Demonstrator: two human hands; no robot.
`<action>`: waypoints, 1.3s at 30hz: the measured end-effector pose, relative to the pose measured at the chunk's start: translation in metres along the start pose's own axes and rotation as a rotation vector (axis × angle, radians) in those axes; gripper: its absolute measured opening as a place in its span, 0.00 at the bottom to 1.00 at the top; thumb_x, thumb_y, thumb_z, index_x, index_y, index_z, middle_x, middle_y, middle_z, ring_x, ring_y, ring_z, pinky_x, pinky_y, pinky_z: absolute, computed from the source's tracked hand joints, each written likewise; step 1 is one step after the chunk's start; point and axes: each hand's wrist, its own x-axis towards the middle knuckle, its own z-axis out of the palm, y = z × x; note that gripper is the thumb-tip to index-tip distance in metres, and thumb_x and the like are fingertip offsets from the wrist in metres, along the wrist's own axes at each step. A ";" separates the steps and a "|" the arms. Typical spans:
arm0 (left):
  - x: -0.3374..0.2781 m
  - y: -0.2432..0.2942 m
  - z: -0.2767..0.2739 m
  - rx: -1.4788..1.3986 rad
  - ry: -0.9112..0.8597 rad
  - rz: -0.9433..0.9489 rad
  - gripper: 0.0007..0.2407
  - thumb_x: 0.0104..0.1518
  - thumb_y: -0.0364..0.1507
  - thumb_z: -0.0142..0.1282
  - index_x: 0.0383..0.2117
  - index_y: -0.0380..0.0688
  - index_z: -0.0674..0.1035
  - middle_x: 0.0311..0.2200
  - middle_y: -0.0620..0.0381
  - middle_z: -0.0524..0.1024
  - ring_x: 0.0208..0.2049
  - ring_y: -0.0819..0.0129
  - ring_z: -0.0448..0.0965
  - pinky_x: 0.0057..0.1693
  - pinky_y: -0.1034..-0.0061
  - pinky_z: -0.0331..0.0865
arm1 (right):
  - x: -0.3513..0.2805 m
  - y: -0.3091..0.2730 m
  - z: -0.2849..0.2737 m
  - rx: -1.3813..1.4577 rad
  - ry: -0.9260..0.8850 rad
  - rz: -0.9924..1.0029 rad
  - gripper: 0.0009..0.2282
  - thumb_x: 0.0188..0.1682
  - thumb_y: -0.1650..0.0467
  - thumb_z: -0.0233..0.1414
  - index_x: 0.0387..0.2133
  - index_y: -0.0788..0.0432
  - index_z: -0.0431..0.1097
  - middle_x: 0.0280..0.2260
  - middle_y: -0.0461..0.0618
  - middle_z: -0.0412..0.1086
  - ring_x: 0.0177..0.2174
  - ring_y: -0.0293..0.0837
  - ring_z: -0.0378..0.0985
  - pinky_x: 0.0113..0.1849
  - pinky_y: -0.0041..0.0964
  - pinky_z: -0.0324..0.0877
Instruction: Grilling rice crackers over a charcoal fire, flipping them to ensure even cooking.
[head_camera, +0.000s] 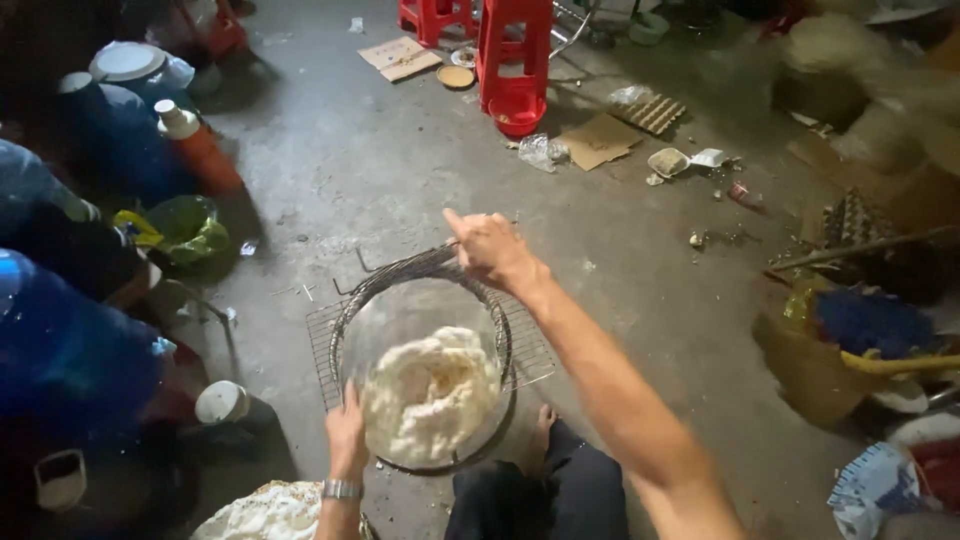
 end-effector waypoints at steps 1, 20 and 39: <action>0.005 -0.022 0.003 -0.161 -0.033 -0.157 0.23 0.61 0.45 0.47 0.15 0.38 0.69 0.15 0.56 0.61 0.13 0.71 0.58 0.19 0.76 0.52 | 0.003 -0.008 -0.003 -0.045 -0.053 0.011 0.19 0.44 0.77 0.46 0.51 0.68 0.61 0.22 0.51 0.69 0.19 0.43 0.68 0.22 0.33 0.64; 0.055 -0.148 -0.029 -0.809 0.001 -0.249 0.17 0.58 0.33 0.53 0.46 0.30 0.72 0.24 0.56 0.67 0.23 0.72 0.68 0.31 0.81 0.66 | -0.322 -0.058 0.206 -0.133 -0.310 0.084 0.27 0.38 0.76 0.46 0.54 0.76 0.54 0.22 0.54 0.65 0.23 0.48 0.66 0.35 0.36 0.62; -0.044 -0.131 -0.018 0.401 0.319 0.319 0.20 0.53 0.33 0.52 0.49 0.33 0.70 0.56 0.35 0.61 0.60 0.45 0.59 0.62 0.52 0.57 | -0.348 -0.041 0.257 -0.115 -0.495 0.069 0.29 0.38 0.77 0.46 0.56 0.80 0.49 0.21 0.57 0.67 0.24 0.50 0.67 0.34 0.38 0.62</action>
